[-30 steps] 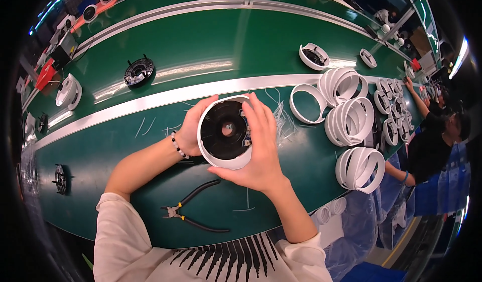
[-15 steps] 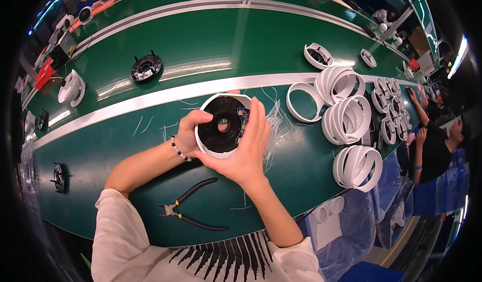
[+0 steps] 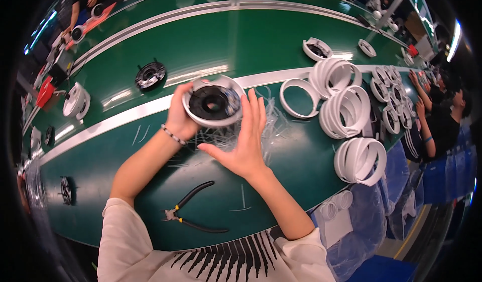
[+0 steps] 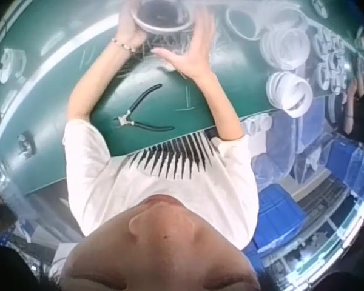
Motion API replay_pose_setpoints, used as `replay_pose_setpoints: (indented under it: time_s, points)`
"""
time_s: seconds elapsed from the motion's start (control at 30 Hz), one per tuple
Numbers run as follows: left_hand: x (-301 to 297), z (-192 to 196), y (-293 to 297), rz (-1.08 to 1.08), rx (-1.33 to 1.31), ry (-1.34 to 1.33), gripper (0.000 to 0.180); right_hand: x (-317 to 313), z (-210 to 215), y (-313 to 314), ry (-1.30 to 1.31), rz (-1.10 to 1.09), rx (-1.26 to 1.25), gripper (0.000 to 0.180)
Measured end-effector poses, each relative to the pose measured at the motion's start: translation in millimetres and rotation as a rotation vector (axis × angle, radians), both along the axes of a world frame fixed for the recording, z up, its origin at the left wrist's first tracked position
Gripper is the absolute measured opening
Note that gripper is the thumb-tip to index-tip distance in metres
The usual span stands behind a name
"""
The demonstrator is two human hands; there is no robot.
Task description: Assembling the internal components and housing of circular light fixtures on a factory production line.
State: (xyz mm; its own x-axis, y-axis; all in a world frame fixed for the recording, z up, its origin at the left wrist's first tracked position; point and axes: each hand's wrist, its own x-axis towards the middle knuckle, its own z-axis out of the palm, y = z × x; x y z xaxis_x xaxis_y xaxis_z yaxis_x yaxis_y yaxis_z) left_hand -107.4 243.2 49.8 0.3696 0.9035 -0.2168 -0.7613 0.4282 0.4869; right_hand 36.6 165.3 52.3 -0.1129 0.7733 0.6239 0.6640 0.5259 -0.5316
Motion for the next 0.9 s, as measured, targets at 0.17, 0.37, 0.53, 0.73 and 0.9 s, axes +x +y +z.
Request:
replay_pose_setpoints:
  time_s: [0.17,0.37,0.53,0.73,0.9]
  points:
    - [-23.3,-3.3,77.6,0.333,0.077,0.179,0.034,59.2,10.9,39.9,-0.162,-0.293,0.114,0.043]
    - [-8.3,-69.0,180.9,0.650,0.122,0.400,0.015,109.3,-20.9,63.6,-0.462,-0.443,-0.191,0.017]
    - [-42.2,-30.9,161.0,0.762,0.591,1.581,0.037,108.0,-9.4,46.8,-0.511,-0.451,-0.148,0.008]
    - [-134.8,-2.5,139.9,0.118,0.378,2.269,0.042,53.3,37.2,-28.4,-0.305,-0.041,-0.026,0.011]
    - [-129.8,-24.9,132.5,0.361,0.431,2.076,0.054,1.7,27.3,-71.6,-0.217,0.425,-0.208,0.028]
